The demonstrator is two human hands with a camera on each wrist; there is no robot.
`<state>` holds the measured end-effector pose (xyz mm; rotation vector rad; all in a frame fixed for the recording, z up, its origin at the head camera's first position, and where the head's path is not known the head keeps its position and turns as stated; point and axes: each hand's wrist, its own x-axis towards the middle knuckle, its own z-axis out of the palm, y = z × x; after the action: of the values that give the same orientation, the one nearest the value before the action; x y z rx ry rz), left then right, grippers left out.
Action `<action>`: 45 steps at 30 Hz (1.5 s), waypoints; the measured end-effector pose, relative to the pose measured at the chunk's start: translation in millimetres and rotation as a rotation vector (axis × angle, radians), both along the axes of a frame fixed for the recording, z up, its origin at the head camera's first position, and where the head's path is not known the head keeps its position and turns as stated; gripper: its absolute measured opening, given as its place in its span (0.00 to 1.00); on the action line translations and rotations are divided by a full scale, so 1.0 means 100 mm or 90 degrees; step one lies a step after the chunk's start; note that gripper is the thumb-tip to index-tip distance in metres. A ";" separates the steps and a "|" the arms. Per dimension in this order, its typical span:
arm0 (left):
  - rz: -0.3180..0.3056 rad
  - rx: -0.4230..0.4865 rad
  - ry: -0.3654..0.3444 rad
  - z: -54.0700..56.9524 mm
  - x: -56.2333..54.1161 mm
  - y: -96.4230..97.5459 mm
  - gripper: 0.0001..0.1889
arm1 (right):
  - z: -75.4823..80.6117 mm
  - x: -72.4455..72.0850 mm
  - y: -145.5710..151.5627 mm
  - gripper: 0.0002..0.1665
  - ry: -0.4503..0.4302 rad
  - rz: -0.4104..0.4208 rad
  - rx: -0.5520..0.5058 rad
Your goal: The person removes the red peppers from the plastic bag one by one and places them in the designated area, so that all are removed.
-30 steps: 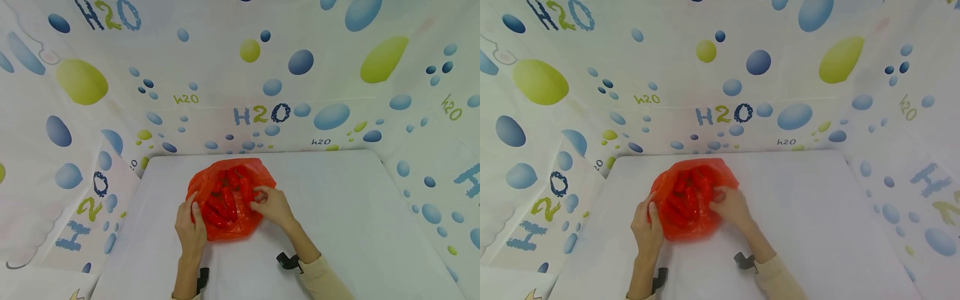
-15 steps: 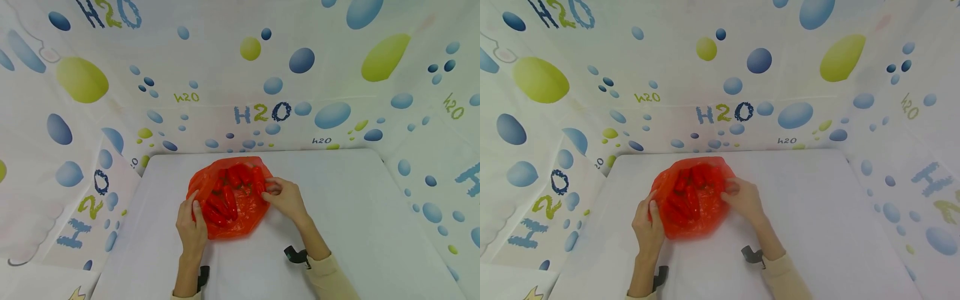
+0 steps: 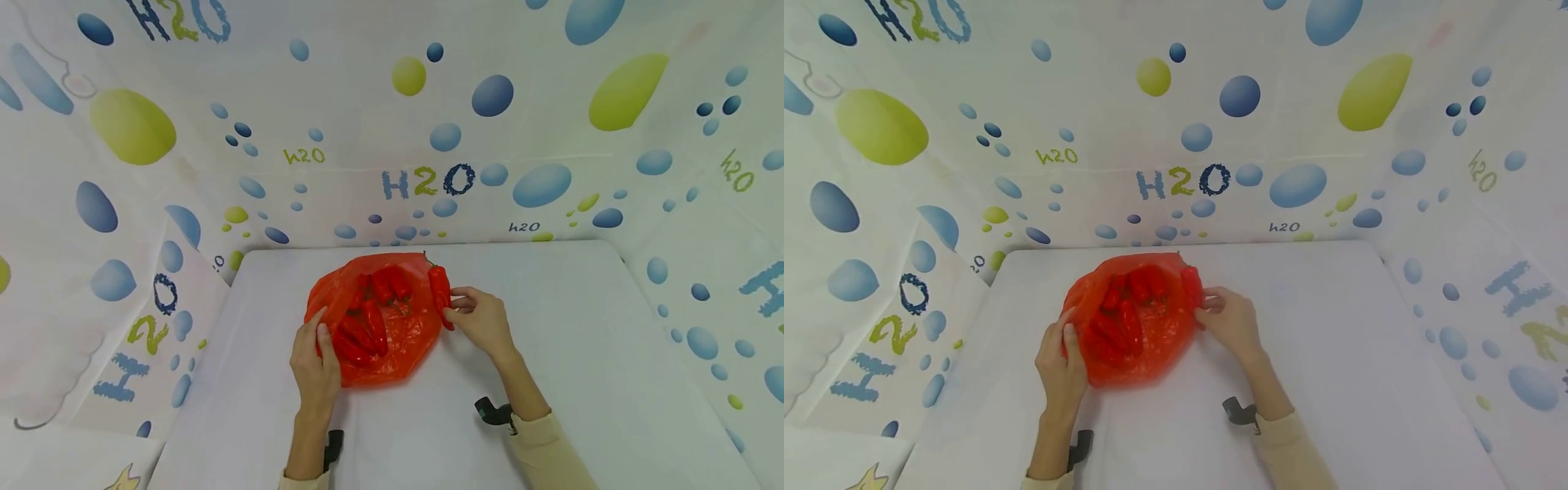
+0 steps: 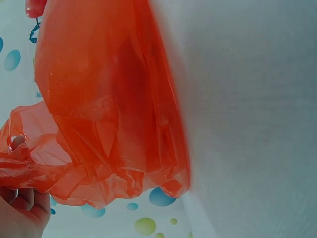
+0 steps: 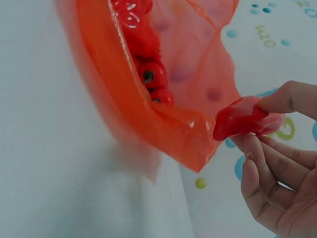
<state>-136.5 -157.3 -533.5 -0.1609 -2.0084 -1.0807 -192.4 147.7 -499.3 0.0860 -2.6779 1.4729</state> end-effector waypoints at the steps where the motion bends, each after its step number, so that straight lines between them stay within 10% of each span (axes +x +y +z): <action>1: -0.001 -0.001 0.001 0.01 -0.01 0.00 0.20 | 0.00 -0.01 0.02 0.21 -0.001 -0.006 0.005; 45: -0.006 -0.010 -0.001 -0.03 -0.01 0.01 0.17 | -0.45 -0.33 1.02 0.25 -0.084 -0.144 0.140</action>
<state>-137.2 -156.6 -536.2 -0.1784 -2.0199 -1.0722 -224.9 249.7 -544.8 -0.3005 -2.8314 1.1541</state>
